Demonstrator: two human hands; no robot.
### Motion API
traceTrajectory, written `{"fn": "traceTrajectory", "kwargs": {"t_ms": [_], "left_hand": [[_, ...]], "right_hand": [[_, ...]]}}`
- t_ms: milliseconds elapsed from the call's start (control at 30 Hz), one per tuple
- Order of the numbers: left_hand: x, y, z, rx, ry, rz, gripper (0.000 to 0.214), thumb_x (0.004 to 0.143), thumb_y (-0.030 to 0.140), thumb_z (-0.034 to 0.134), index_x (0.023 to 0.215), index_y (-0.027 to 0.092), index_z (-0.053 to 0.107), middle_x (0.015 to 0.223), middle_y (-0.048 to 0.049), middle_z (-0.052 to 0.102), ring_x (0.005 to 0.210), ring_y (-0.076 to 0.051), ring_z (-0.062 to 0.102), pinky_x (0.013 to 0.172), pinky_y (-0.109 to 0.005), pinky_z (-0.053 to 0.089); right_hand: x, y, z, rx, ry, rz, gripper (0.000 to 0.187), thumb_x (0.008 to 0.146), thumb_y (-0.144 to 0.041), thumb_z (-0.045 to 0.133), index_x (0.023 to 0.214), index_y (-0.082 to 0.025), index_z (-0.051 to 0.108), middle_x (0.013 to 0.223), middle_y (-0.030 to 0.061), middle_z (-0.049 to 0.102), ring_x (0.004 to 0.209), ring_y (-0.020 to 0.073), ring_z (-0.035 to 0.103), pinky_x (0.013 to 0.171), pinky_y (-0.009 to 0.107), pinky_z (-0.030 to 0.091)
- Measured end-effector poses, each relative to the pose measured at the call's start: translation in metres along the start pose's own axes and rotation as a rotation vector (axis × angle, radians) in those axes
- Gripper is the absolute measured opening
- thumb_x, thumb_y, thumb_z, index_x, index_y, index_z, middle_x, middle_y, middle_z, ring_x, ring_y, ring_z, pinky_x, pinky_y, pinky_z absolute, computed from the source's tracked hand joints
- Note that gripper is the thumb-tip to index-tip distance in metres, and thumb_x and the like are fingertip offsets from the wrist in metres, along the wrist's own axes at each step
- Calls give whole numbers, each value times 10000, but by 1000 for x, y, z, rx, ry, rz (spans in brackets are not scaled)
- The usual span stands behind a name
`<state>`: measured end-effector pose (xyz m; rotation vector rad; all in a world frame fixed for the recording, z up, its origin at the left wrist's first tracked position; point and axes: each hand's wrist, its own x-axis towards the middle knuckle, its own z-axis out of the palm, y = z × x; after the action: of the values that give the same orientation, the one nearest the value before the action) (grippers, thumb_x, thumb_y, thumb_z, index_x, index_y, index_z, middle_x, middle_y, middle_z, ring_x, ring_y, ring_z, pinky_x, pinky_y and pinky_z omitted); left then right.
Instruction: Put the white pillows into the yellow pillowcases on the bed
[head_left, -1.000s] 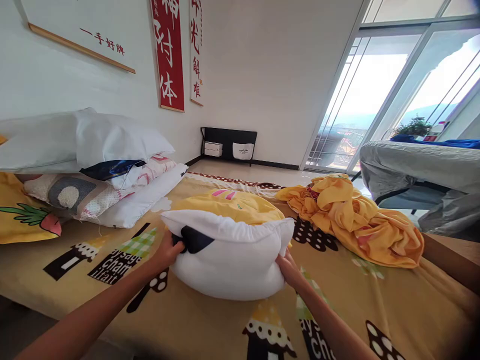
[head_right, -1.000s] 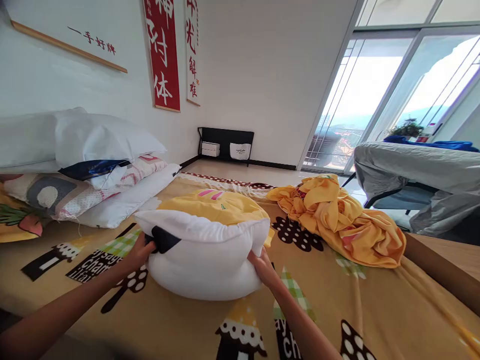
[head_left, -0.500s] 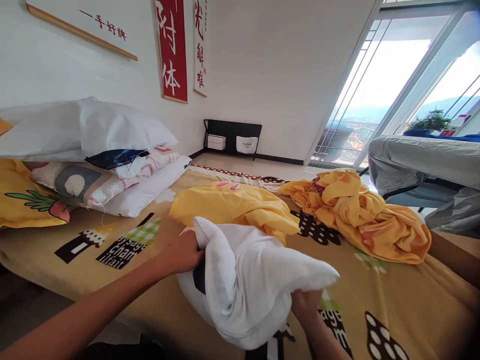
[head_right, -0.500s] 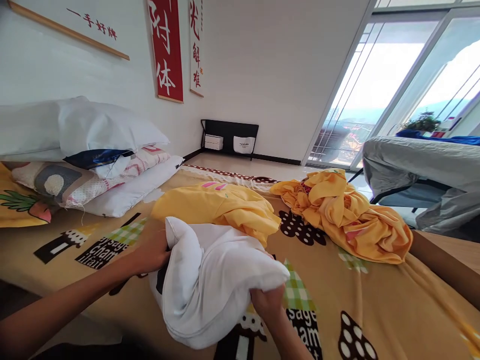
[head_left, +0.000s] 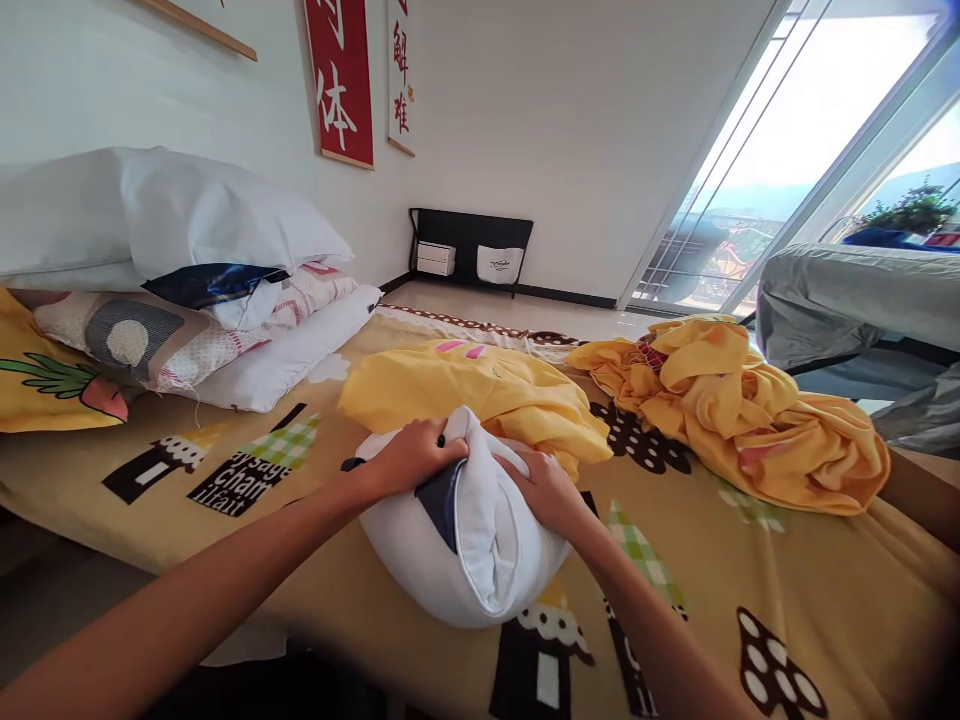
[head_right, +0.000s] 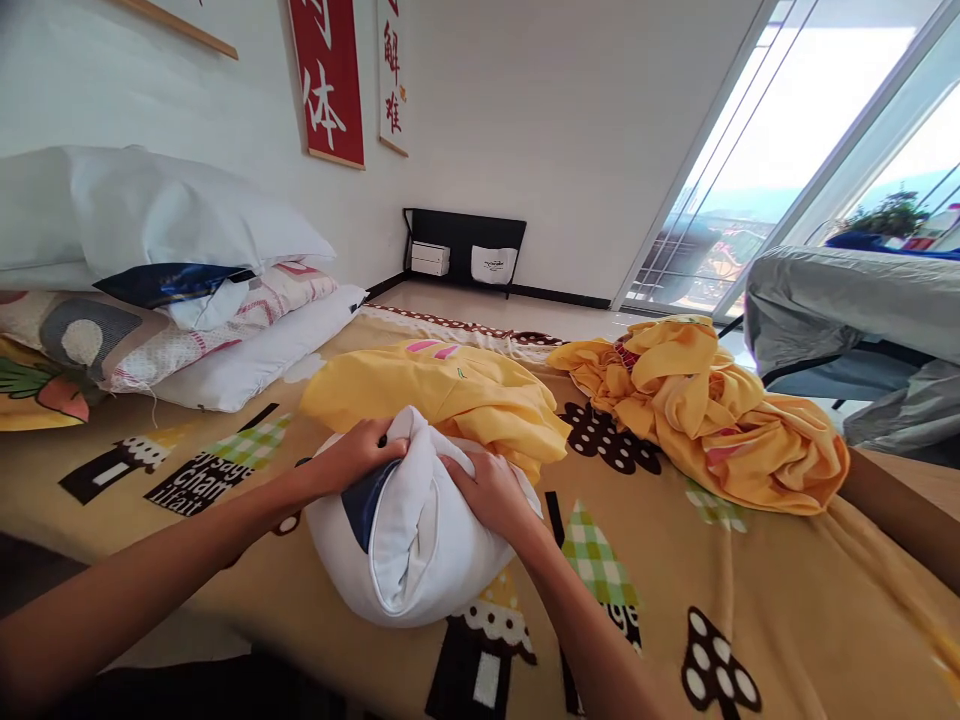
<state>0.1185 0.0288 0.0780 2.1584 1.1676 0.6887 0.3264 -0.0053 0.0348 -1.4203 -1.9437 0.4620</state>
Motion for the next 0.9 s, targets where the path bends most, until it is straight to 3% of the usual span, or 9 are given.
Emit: {"fn": "traceTrajectory", "kwargs": {"t_ms": [100,200,333,433,533,633,767,833,900], "left_hand": [[-2,13,5,195,-68,-31,144,734,298,492,798,189,561,736,-36,624,666,-196,551,619,-291,399],[-5,23,12,160,27,28,233,724,190,450,929,202,561,712,-12,607,652,-182,546,619,-282,385],[-2,26,17,-35,75,30,248,856,361,383,937,207,560,696,11,597,684,-172,556,642,-273,406],[4,24,20,-58,-5,-28,415,770,565,531,906,178,600,798,-27,648,778,-206,588,664,-275,422],[7,23,24,-95,-125,-15,365,753,504,568,798,150,645,753,-34,650,750,-203,584,653,-269,412],[6,22,30,-191,-133,-14,308,763,428,552,746,139,658,712,-9,625,718,-175,559,636,-254,391],[8,16,33,-314,-92,-24,315,737,434,570,728,132,662,654,13,577,660,-150,523,595,-242,370],[13,14,31,-346,-71,-51,314,713,441,585,720,137,661,631,23,555,635,-137,505,571,-234,353],[22,13,29,-330,-37,-81,303,678,441,607,682,141,652,603,31,524,624,-128,487,562,-228,334]], "right_hand": [[-14,1,0,9,12,10,426,904,-522,413,784,-203,669,779,35,703,742,209,616,708,302,457],[-22,4,-1,28,66,14,463,900,-550,400,691,-193,609,692,23,656,658,182,567,646,288,440],[-21,2,-4,16,5,7,459,890,-545,419,672,-191,613,674,17,652,639,169,555,633,280,433],[-21,-2,-3,16,25,-10,443,886,-536,436,725,-188,657,685,22,670,666,176,583,654,280,437],[-24,-2,1,11,106,19,452,873,-557,455,709,-187,656,644,21,653,637,174,583,628,277,434],[-32,0,3,-34,285,36,394,855,-538,504,738,-188,642,689,29,661,658,180,584,644,296,450],[-61,-13,6,-117,590,-96,252,894,-399,496,950,-189,623,943,79,681,917,229,595,828,386,466],[-84,-33,10,-140,559,-159,377,897,-431,493,1169,-178,557,1156,125,631,1086,262,557,905,437,450],[-103,-56,18,-184,481,-213,696,840,-586,519,1370,-151,399,1350,179,504,1227,318,475,952,493,427]]}}
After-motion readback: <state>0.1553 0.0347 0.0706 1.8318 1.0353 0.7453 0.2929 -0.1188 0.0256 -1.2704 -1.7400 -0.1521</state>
